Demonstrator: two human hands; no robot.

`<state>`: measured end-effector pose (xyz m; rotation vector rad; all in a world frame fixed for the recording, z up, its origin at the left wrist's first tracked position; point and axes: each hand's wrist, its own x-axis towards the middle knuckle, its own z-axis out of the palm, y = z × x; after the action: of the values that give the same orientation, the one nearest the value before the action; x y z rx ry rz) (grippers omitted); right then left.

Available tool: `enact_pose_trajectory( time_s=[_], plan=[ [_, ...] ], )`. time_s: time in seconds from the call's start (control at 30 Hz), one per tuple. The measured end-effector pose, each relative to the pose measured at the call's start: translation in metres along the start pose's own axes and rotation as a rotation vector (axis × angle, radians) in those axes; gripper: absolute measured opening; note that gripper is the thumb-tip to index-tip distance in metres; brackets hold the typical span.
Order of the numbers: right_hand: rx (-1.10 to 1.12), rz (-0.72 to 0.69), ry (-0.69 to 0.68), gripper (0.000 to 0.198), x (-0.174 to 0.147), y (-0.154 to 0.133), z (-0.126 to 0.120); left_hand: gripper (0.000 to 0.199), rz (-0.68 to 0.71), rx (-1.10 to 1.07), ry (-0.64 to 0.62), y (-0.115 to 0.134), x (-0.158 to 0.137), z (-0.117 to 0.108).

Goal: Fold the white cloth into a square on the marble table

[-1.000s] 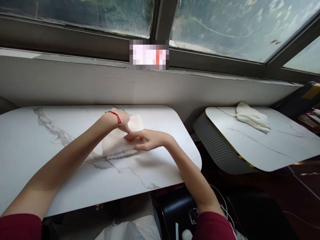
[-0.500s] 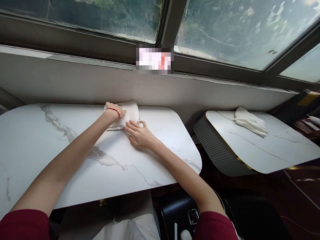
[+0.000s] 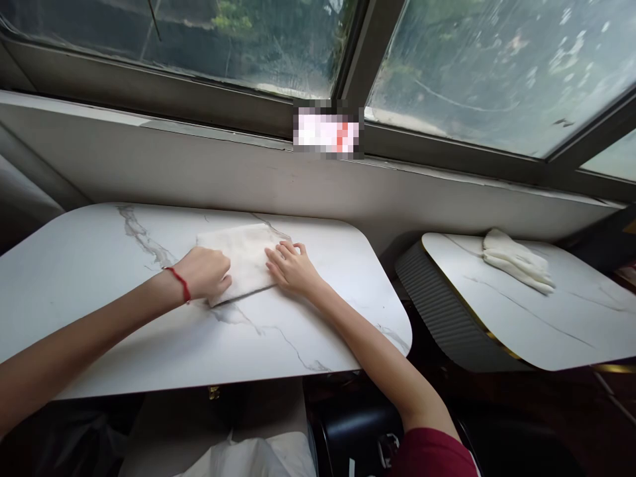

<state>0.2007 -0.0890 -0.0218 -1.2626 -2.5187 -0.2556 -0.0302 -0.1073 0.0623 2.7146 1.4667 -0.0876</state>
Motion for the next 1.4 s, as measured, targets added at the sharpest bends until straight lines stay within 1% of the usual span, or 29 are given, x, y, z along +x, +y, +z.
enact_pose_trajectory(
  time_s=[0.07,0.1,0.13,0.2,0.27,0.37,0.43,0.5,0.57,0.67,0.77,0.87,0.93,1.03,1.13,1.2,1.3,1.33,1.4],
  plan=[
    [-0.016,-0.030,0.048,0.042,0.000,-0.005,-0.004,0.028,0.018,0.046,-0.018,-0.014,-0.022,0.003],
    [-0.020,-0.049,0.070,0.039,0.000,-0.007,-0.007,0.030,0.027,0.049,-0.031,-0.023,-0.031,0.004],
    [-0.018,-0.073,0.088,0.037,0.001,-0.009,-0.010,0.033,0.053,0.012,-0.017,-0.032,-0.037,0.007],
    [0.012,-0.155,0.095,0.034,0.001,-0.013,-0.019,0.039,0.135,-0.083,0.052,-0.053,-0.043,0.013],
    [0.078,-0.262,0.052,0.035,0.001,-0.018,-0.029,0.042,0.223,-0.130,0.155,-0.073,-0.041,0.020],
    [0.226,-0.386,-0.033,0.037,0.001,-0.034,-0.039,0.040,0.318,-0.090,0.285,-0.091,-0.032,0.031],
    [0.373,-0.436,-0.065,0.034,-0.002,-0.051,-0.042,0.039,0.355,-0.047,0.322,-0.092,-0.029,0.038],
    [0.561,-0.496,-0.081,0.030,-0.006,-0.070,-0.041,0.040,0.386,-0.025,0.339,-0.087,-0.029,0.045],
    [0.735,-0.554,-0.065,0.028,-0.010,-0.085,-0.038,0.041,0.406,-0.014,0.359,-0.078,-0.032,0.051],
    [0.856,-0.592,-0.027,0.029,-0.012,-0.095,-0.036,0.039,0.408,-0.012,0.402,-0.069,-0.036,0.053],
    [0.837,-0.544,-0.057,0.028,-0.010,-0.090,-0.040,0.034,0.407,-0.049,0.447,-0.070,-0.038,0.047],
    [0.754,-0.479,-0.065,0.034,-0.008,-0.076,-0.044,0.039,0.480,-0.120,0.446,-0.071,-0.042,0.040],
    [0.636,-0.452,-0.047,0.039,-0.008,-0.067,-0.043,0.041,0.570,-0.212,0.414,-0.068,-0.046,0.038],
    [0.439,-0.419,0.006,0.046,-0.009,-0.058,-0.038,0.042,0.683,-0.380,0.342,-0.055,-0.052,0.042],
    [0.318,-0.394,0.048,0.046,-0.011,-0.055,-0.035,0.038,0.727,-0.507,0.252,-0.043,-0.056,0.045],
    [0.257,-0.386,0.058,0.044,-0.011,-0.055,-0.035,0.030,0.754,-0.571,0.217,-0.040,-0.058,0.045],
    [0.174,-0.340,0.071,0.040,-0.010,-0.052,-0.033,0.019,0.786,-0.582,0.219,-0.045,-0.056,0.043],
    [0.147,-0.310,0.066,0.041,-0.010,-0.050,-0.031,0.017,0.783,-0.564,0.228,-0.048,-0.055,0.043],
    [0.101,-0.254,0.046,0.045,-0.008,-0.043,-0.026,0.022,0.748,-0.517,0.231,-0.053,-0.052,0.044]
  ],
)
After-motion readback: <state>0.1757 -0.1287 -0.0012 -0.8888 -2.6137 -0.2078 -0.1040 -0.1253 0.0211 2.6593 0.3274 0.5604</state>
